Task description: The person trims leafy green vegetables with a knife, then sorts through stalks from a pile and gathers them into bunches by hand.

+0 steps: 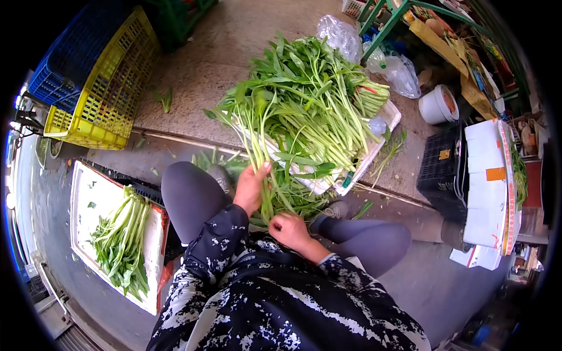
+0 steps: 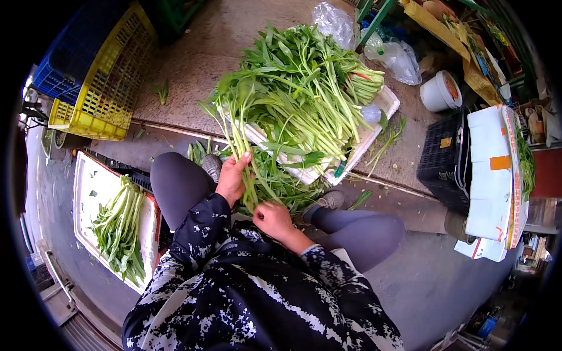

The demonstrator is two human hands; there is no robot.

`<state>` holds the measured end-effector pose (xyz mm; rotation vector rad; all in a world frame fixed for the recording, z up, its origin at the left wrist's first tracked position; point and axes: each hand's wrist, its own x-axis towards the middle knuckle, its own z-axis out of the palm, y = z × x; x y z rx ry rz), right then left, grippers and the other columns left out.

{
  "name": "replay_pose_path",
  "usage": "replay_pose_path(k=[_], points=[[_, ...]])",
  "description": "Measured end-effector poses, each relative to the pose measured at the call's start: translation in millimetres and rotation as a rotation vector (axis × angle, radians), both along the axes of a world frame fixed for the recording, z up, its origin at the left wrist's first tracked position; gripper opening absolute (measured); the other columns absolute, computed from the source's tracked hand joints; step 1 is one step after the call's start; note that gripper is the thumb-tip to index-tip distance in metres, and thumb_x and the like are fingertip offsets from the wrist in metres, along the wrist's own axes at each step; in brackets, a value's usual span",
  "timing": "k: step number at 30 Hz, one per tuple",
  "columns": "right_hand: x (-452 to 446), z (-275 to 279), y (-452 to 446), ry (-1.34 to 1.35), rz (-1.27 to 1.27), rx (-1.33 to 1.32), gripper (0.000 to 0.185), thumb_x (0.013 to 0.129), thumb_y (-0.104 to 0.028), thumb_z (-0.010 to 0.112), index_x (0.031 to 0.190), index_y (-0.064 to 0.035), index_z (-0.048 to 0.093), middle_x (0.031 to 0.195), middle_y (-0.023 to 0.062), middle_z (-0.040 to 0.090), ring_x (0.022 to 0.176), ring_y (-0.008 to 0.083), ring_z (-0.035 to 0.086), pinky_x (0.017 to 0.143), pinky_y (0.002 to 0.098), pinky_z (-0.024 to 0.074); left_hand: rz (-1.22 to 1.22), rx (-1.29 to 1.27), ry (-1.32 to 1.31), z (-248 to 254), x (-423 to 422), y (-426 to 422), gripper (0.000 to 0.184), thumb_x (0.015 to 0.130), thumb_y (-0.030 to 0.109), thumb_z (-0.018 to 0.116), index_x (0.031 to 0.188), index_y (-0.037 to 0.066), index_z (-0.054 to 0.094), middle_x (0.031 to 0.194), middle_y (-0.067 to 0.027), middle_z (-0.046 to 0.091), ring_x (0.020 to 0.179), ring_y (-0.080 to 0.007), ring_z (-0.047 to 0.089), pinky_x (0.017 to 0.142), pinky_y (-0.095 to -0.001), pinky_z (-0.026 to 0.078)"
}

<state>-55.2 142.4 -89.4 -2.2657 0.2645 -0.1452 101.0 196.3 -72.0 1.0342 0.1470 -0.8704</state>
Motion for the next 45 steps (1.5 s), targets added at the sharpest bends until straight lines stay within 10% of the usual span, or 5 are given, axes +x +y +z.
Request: replay_pose_path(k=[6,18,29,40,45], points=[[-14.1,0.8,-65.1,1.024,0.223,0.088,0.029,0.079,-0.039,0.060,0.076,-0.0107,0.067,0.062,0.0056,0.061,0.051,0.0174,0.058,0.053,0.0305,0.0470,-0.109,-0.159,-0.033,8.1,8.9,6.8,0.015,0.088,0.022,0.055,0.098,0.011,0.054,0.081,-0.0002,0.058,0.070,-0.0108,0.055,0.054,-0.0234,0.042],[34.2,90.9,-152.8,0.692,-0.266,-0.337,0.028,0.078,-0.014,0.061,0.105,-0.0091,0.063,0.095,0.0127,0.064,0.086,0.0136,0.062,0.068,0.0241,0.0490,-0.206,-0.473,0.103,15.3,16.7,31.2,0.018,0.089,0.027,0.051,0.099,0.012,0.051,0.079,-0.0002,0.057,0.066,-0.0165,0.053,0.056,-0.0277,0.043],[98.7,98.1,-89.9,-0.606,-0.178,0.183,0.024,0.079,-0.005,0.060,0.103,-0.0083,0.063,0.085,0.0082,0.063,0.071,0.0163,0.061,0.058,0.0264,0.0474,-0.408,-0.496,0.120,35.6,-10.4,35.2,0.021,0.086,0.026,0.057,0.095,0.008,0.055,0.071,-0.0019,0.054,0.057,-0.0166,0.048,0.054,-0.0284,0.039],[103.2,72.8,-101.2,-0.448,-0.255,-0.168,0.008,0.076,-0.011,0.062,0.082,-0.0046,0.060,0.074,0.0067,0.060,0.065,0.0212,0.059,0.057,0.0296,0.0463,-0.395,-0.425,0.159,26.5,-5.4,37.4,0.021,0.088,0.027,0.053,0.098,0.009,0.052,0.068,-0.0002,0.046,0.057,-0.0157,0.044,0.053,-0.0279,0.036],[110.4,57.1,-162.5,0.363,-0.640,0.018,0.051,0.079,-0.037,0.061,0.117,-0.0049,0.050,0.091,0.0120,0.062,0.081,0.0225,0.060,0.073,0.0379,0.0472,-0.207,-0.419,0.196,29.4,6.3,36.9,0.019,0.088,0.032,0.053,0.100,0.018,0.052,0.082,-0.0005,0.056,0.069,-0.0171,0.050,0.061,-0.0297,0.042]])
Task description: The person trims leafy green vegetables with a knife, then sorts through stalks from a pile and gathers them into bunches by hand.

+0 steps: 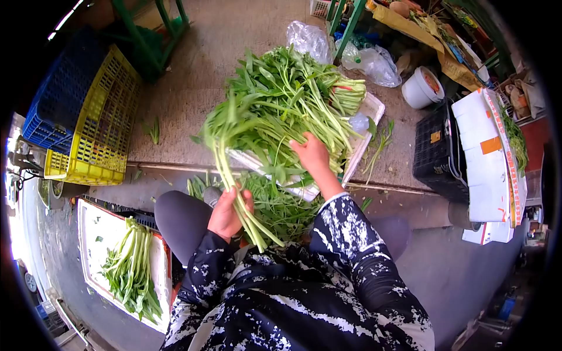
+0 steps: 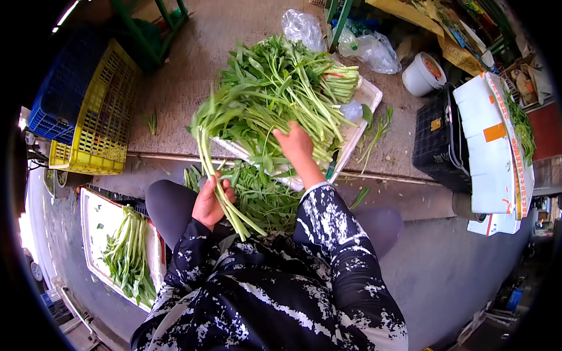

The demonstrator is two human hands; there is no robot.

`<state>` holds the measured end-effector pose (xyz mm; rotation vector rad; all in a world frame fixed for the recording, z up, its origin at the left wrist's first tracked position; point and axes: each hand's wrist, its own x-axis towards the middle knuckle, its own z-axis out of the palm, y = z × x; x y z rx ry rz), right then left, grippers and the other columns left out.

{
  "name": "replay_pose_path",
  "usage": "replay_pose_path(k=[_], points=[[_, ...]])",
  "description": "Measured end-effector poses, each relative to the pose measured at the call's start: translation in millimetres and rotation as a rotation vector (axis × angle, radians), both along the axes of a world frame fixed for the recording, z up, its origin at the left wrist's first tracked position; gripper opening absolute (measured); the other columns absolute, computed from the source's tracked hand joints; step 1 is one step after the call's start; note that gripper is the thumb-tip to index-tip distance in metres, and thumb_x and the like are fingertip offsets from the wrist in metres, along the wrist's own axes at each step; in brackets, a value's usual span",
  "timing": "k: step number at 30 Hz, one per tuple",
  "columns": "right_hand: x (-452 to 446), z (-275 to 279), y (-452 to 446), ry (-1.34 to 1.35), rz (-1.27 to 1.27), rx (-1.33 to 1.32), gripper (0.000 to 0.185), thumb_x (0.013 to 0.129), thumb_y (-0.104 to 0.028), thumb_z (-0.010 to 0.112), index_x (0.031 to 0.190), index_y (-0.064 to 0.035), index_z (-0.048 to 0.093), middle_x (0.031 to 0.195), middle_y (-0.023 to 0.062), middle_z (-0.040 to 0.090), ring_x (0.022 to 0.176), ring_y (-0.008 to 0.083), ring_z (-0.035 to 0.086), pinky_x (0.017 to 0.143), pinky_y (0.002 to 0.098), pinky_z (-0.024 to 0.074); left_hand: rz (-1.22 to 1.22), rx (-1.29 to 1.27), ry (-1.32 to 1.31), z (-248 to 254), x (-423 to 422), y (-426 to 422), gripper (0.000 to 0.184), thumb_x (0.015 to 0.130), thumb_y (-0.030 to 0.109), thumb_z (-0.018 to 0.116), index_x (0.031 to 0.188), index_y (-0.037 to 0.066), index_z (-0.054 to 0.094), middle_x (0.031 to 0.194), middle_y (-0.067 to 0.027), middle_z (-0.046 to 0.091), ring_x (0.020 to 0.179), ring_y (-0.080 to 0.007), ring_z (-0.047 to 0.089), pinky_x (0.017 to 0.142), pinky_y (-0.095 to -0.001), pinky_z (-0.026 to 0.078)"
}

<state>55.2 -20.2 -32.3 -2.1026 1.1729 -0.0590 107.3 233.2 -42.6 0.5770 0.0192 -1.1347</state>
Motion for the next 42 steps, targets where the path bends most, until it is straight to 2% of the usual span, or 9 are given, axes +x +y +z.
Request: replay_pose_path(k=[4,8,11,14,18,20,26,33,42], points=[[8.2,-38.7,-48.5,0.057,-0.125,-0.489,0.063,0.067,-0.033,0.072,0.118,-0.0082,0.044,0.113,0.0144,0.046,0.110,0.0294,0.041,0.091,0.0392,0.0350,0.123,0.004,0.023,-1.6,13.4,-5.0,0.018,0.090,0.032,0.050,0.103,0.020,0.051,0.084,0.0001,0.059,0.076,-0.0184,0.055,0.068,-0.0338,0.046],[2.2,-58.7,-67.9,0.120,-0.004,-0.687,0.061,0.067,-0.031,0.072,0.117,-0.0094,0.044,0.111,0.0130,0.047,0.108,0.0274,0.042,0.088,0.0398,0.0361,0.166,-0.051,0.032,-2.2,20.2,-8.6,0.019,0.090,0.033,0.047,0.105,0.021,0.051,0.077,0.0040,0.057,0.077,-0.0174,0.057,0.081,-0.0467,0.045],[0.1,-64.5,-81.9,0.190,0.122,-0.747,0.048,0.070,-0.027,0.068,0.111,-0.0093,0.049,0.108,0.0105,0.049,0.106,0.0266,0.044,0.086,0.0401,0.0357,0.169,-0.005,0.099,-8.2,19.9,-7.0,0.024,0.086,0.034,0.055,0.107,0.023,0.050,0.067,0.0054,0.051,0.069,-0.0147,0.055,0.077,-0.0450,0.047],[-0.4,-61.3,-93.0,-0.270,0.084,-0.867,0.019,0.074,-0.023,0.058,0.085,-0.0068,0.060,0.088,0.0100,0.058,0.087,0.0273,0.053,0.077,0.0414,0.0404,0.166,-0.068,0.154,-26.1,24.4,-5.4,0.028,0.087,0.032,0.054,0.114,0.025,0.049,0.060,0.0080,0.043,0.059,-0.0093,0.046,0.063,-0.0333,0.047],[-5.1,-9.2,-84.9,-0.284,0.008,-0.793,0.018,0.078,-0.020,0.056,0.085,-0.0039,0.059,0.074,0.0105,0.062,0.062,0.0258,0.059,0.059,0.0394,0.0451,0.144,-0.050,0.152,-17.9,22.5,-10.3,0.033,0.088,0.029,0.053,0.119,0.020,0.047,0.054,0.0087,0.036,0.052,-0.0057,0.038,0.055,-0.0247,0.045],[-12.0,14.2,-73.1,-0.534,-0.113,-0.083,0.017,0.084,-0.018,0.052,0.089,-0.0022,0.057,0.077,0.0092,0.064,0.056,0.0183,0.060,0.050,0.0314,0.0443,0.140,-0.008,0.142,-15.2,21.4,-13.2,0.036,0.088,0.028,0.054,0.121,0.014,0.046,0.054,0.0080,0.038,0.051,-0.0063,0.039,0.053,-0.0249,0.045],[-45.3,-14.6,11.5,-0.794,-0.140,0.509,0.023,0.089,-0.019,0.052,0.102,-0.0011,0.056,0.083,0.0056,0.064,0.060,0.0086,0.057,0.049,0.0193,0.0412,0.051,0.242,-0.002,-12.4,14.0,-30.6,0.027,0.088,0.025,0.053,0.112,0.013,0.051,0.068,0.0046,0.049,0.064,-0.0111,0.049,0.058,-0.0266,0.044],[-78.8,-42.6,94.3,-0.778,-0.186,0.553,0.024,0.087,-0.015,0.054,0.107,0.0000,0.057,0.084,0.0034,0.064,0.061,0.0056,0.054,0.051,0.0182,0.0404,-0.031,0.409,-0.157,-4.2,-11.6,-68.7,0.040,0.087,0.024,0.055,0.124,0.010,0.046,0.111,-0.0059,0.058,0.092,-0.0180,0.055,0.070,-0.0311,0.042],[-88.7,-46.5,94.6,-0.585,-0.039,0.186,0.023,0.088,-0.022,0.054,0.099,-0.0024,0.062,0.088,0.0086,0.065,0.070,0.0134,0.059,0.061,0.0253,0.0469,-0.080,0.461,-0.208,-7.5,-19.3,-60.4,0.023,0.084,0.015,0.059,0.106,0.008,0.055,0.091,-0.0036,0.063,0.073,-0.0138,0.062,0.049,-0.0228,0.042]])
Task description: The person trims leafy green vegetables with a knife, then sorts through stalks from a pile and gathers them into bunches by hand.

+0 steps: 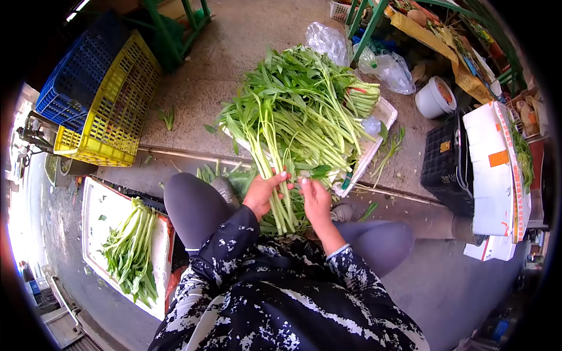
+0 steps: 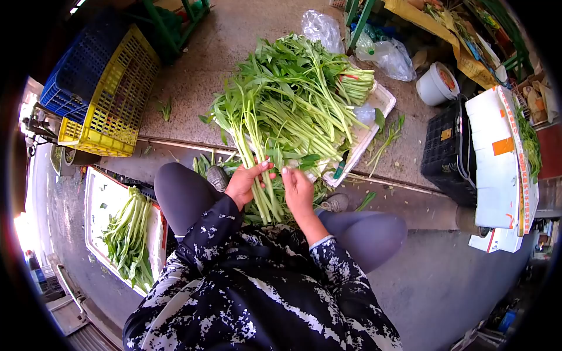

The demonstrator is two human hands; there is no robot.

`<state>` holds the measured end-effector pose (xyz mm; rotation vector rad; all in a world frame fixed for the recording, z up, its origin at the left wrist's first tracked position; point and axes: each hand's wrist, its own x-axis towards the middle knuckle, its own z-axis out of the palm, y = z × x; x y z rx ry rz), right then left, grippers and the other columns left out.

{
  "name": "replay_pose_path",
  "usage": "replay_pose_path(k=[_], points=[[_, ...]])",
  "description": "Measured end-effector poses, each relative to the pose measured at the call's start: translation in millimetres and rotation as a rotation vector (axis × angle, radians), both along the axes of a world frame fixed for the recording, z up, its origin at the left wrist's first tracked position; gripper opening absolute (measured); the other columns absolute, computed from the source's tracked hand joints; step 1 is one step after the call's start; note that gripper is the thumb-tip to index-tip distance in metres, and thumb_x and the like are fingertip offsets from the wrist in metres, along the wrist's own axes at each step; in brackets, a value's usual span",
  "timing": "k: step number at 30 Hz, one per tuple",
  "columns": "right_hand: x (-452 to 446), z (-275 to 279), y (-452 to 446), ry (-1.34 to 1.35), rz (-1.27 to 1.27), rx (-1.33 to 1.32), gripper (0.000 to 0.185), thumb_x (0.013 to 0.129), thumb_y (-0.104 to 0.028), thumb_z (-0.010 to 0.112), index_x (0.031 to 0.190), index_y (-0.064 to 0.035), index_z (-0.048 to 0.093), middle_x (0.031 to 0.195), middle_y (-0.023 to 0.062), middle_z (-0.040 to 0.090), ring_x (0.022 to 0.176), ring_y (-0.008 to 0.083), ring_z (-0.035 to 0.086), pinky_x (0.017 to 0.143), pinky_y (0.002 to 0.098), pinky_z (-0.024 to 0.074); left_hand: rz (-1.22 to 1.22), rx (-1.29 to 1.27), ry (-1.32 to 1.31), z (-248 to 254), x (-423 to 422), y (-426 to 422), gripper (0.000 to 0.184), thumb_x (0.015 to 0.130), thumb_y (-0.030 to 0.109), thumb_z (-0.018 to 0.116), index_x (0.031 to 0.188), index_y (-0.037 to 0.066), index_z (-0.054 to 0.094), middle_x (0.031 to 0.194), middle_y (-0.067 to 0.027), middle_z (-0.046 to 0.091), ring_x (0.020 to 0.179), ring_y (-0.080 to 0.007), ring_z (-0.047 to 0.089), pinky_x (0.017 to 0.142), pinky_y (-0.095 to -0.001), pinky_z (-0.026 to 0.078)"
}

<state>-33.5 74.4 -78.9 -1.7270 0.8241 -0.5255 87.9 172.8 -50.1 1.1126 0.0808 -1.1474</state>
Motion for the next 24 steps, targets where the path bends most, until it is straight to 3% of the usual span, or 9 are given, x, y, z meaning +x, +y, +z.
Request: replay_pose_path(k=[1,4,6,12,15,17,19,21,24], points=[[5.5,22.2,-3.5,-0.139,0.012,-0.134,0.023,0.088,-0.019,0.053,0.103,-0.0030,0.059,0.098,0.0108,0.062,0.074,0.0140,0.059,0.060,0.0261,0.0474,-0.030,0.029,-0.023,2.5,0.1,3.2,0.023,0.084,0.015,0.059,0.106,0.007,0.055,0.090,-0.0036,0.063,0.072,-0.0139,0.062,0.049,-0.0227,0.041],[26.9,59.1,-8.8,-0.207,0.088,-0.163,0.023,0.086,-0.015,0.053,0.105,-0.0029,0.057,0.103,0.0115,0.059,0.079,0.0188,0.060,0.065,0.0294,0.0479,-0.065,0.006,-0.049,5.7,-2.6,8.8,0.020,0.083,0.011,0.059,0.103,0.007,0.056,0.086,-0.0024,0.062,0.067,-0.0139,0.061,0.046,-0.0219,0.040],[35.5,50.9,-16.8,-0.221,0.342,-0.669,0.020,0.083,-0.012,0.055,0.101,-0.0033,0.058,0.096,0.0103,0.060,0.081,0.0244,0.058,0.069,0.0331,0.0468,-0.074,-0.036,-0.076,6.4,-3.2,9.5,0.017,0.082,0.009,0.060,0.098,0.006,0.057,0.082,-0.0015,0.061,0.064,-0.0136,0.061,0.043,-0.0210,0.039],[30.1,31.4,-16.6,-0.109,0.369,-0.769,0.012,0.077,-0.008,0.058,0.088,-0.0039,0.056,0.079,0.0093,0.058,0.075,0.0271,0.056,0.068,0.0363,0.0448,-0.034,0.035,-0.098,3.2,-0.1,14.7,0.011,0.081,0.010,0.063,0.091,0.007,0.060,0.077,-0.0009,0.062,0.063,-0.0122,0.060,0.043,-0.0219,0.037],[34.9,18.4,-15.0,0.077,0.235,-0.792,0.008,0.077,-0.009,0.058,0.077,-0.0037,0.052,0.075,0.0108,0.056,0.072,0.0282,0.054,0.066,0.0370,0.0444,-0.064,0.100,-0.109,3.6,-6.7,9.3,0.011,0.079,0.011,0.065,0.088,0.006,0.060,0.073,-0.0010,0.061,0.061,-0.0120,0.060,0.042,-0.0224,0.036],[43.4,5.6,-28.2,0.090,-0.122,-0.481,0.005,0.080,-0.008,0.056,0.080,-0.0035,0.053,0.076,0.0109,0.057,0.071,0.0287,0.054,0.064,0.0369,0.0444,-0.052,0.117,-0.119,8.3,-9.2,6.1,0.013,0.078,0.010,0.066,0.088,0.005,0.060,0.072,-0.0018,0.062,0.060,-0.0128,0.060,0.041,-0.0225,0.035],[44.8,34.9,-26.3,-0.035,-0.097,-0.535,0.008,0.081,-0.010,0.057,0.084,-0.0031,0.056,0.075,0.0113,0.057,0.070,0.0286,0.055,0.063,0.0362,0.0449,-0.043,0.199,-0.166,6.8,-11.5,8.1,0.014,0.077,0.008,0.067,0.088,0.005,0.060,0.073,-0.0032,0.062,0.058,-0.0130,0.060,0.039,-0.0221,0.035],[48.4,53.4,-22.2,-0.205,0.196,-0.612,0.013,0.079,-0.008,0.061,0.091,-0.0024,0.061,0.072,0.0101,0.057,0.062,0.0209,0.057,0.057,0.0302,0.0454,-0.051,0.205,-0.185,4.4,-11.0,9.5,0.016,0.077,0.007,0.067,0.090,0.004,0.059,0.074,-0.0031,0.062,0.058,-0.0125,0.060,0.038,-0.0212,0.033],[52.4,46.9,-25.5,-0.111,0.198,-0.613,0.012,0.076,-0.008,0.064,0.086,-0.0018,0.064,0.070,0.0093,0.057,0.061,0.0202,0.057,0.057,0.0290,0.0460,-0.039,0.225,-0.226,1.6,-13.2,6.8,0.018,0.076,0.006,0.067,0.092,0.004,0.058,0.076,-0.0032,0.062,0.057,-0.0116,0.060,0.037,-0.0205,0.033]])
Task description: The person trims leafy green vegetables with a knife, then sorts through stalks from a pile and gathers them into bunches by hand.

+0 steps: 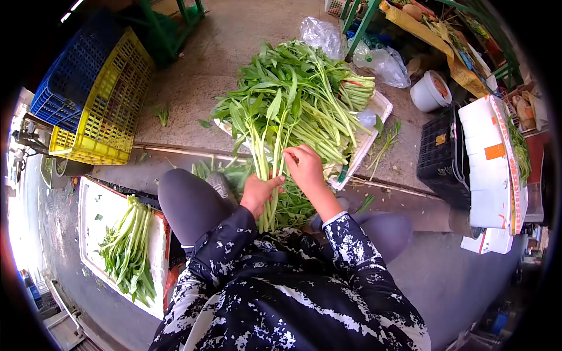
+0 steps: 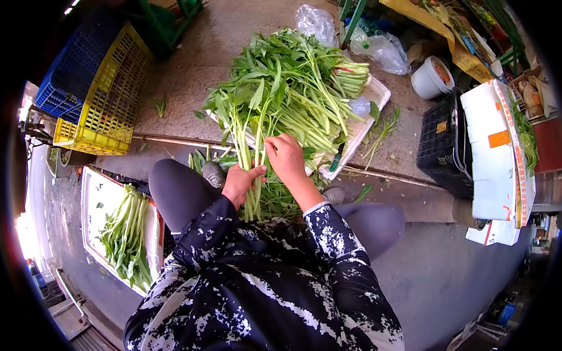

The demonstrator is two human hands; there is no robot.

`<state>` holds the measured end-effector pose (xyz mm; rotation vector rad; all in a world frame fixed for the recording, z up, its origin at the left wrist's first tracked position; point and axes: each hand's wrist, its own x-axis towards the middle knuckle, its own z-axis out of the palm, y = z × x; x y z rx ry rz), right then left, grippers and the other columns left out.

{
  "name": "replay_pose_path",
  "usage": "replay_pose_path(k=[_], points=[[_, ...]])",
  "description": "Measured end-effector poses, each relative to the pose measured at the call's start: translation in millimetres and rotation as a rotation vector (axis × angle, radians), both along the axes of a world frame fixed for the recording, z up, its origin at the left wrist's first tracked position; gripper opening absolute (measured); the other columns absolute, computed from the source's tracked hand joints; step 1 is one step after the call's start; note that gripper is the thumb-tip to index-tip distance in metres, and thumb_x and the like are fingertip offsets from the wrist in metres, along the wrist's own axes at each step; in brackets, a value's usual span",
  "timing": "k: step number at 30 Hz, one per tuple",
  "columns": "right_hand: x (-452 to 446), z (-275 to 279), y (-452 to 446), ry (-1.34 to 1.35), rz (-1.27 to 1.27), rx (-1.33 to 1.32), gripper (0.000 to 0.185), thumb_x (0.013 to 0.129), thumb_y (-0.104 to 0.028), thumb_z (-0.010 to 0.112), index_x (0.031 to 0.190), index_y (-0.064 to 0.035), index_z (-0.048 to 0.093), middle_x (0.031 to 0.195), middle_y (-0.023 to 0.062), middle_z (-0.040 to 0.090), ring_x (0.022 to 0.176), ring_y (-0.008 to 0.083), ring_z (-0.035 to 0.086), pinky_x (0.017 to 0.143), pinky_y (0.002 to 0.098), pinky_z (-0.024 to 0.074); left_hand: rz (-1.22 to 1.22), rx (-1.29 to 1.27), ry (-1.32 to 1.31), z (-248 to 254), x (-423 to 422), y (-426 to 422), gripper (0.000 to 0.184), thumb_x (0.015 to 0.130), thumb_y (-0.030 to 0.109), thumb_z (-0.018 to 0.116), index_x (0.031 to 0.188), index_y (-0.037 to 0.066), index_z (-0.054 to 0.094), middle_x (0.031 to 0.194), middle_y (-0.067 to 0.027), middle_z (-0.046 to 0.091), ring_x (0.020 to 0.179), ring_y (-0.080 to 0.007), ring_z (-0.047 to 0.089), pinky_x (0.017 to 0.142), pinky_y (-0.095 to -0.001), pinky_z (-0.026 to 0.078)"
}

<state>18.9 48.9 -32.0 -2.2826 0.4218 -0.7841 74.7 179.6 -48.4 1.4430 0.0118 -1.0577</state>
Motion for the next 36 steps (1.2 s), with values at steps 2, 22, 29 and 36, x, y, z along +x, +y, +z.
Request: replay_pose_path(k=[2,22,29,36], points=[[4.1,-4.5,-2.6,0.066,-0.004,0.062,0.010,0.075,-0.008,0.065,0.082,-0.0014,0.065,0.070,0.0087,0.058,0.060,0.0176,0.059,0.056,0.0273,0.0468,0.019,0.014,-0.048,-5.1,1.0,3.0,0.021,0.075,0.006,0.068,0.092,0.003,0.058,0.075,-0.0035,0.062,0.057,-0.0104,0.059,0.037,-0.0207,0.034],[-38.0,-31.8,-86.9,0.832,0.408,-0.117,0.013,0.078,-0.016,0.055,0.067,-0.0087,0.055,0.058,0.0057,0.053,0.053,0.0188,0.052,0.059,0.0338,0.0461,0.243,-0.111,-0.045,-3.9,44.2,35.8,0.021,0.082,0.011,0.059,0.099,0.001,0.051,0.085,-0.0081,0.060,0.063,-0.0131,0.057,0.048,-0.0229,0.044],[5.1,-68.1,-153.0,0.424,-0.237,-0.363,0.030,0.078,-0.013,0.057,0.108,-0.0089,0.055,0.105,0.0123,0.057,0.097,0.0319,0.052,0.080,0.0409,0.0443,0.312,-0.435,0.132,-6.9,55.7,29.2,0.010,0.088,0.014,0.053,0.096,0.009,0.050,0.089,-0.0063,0.060,0.076,-0.0169,0.058,0.053,-0.0236,0.047],[19.7,-51.3,-139.6,0.689,-0.208,-0.111,0.027,0.077,-0.016,0.060,0.104,-0.0094,0.059,0.096,0.0098,0.060,0.090,0.0272,0.057,0.075,0.0374,0.0475,0.317,-0.473,0.207,-11.8,52.3,29.2,0.012,0.089,0.014,0.052,0.100,0.010,0.050,0.087,-0.0044,0.059,0.075,-0.0181,0.058,0.062,-0.0301,0.049]])
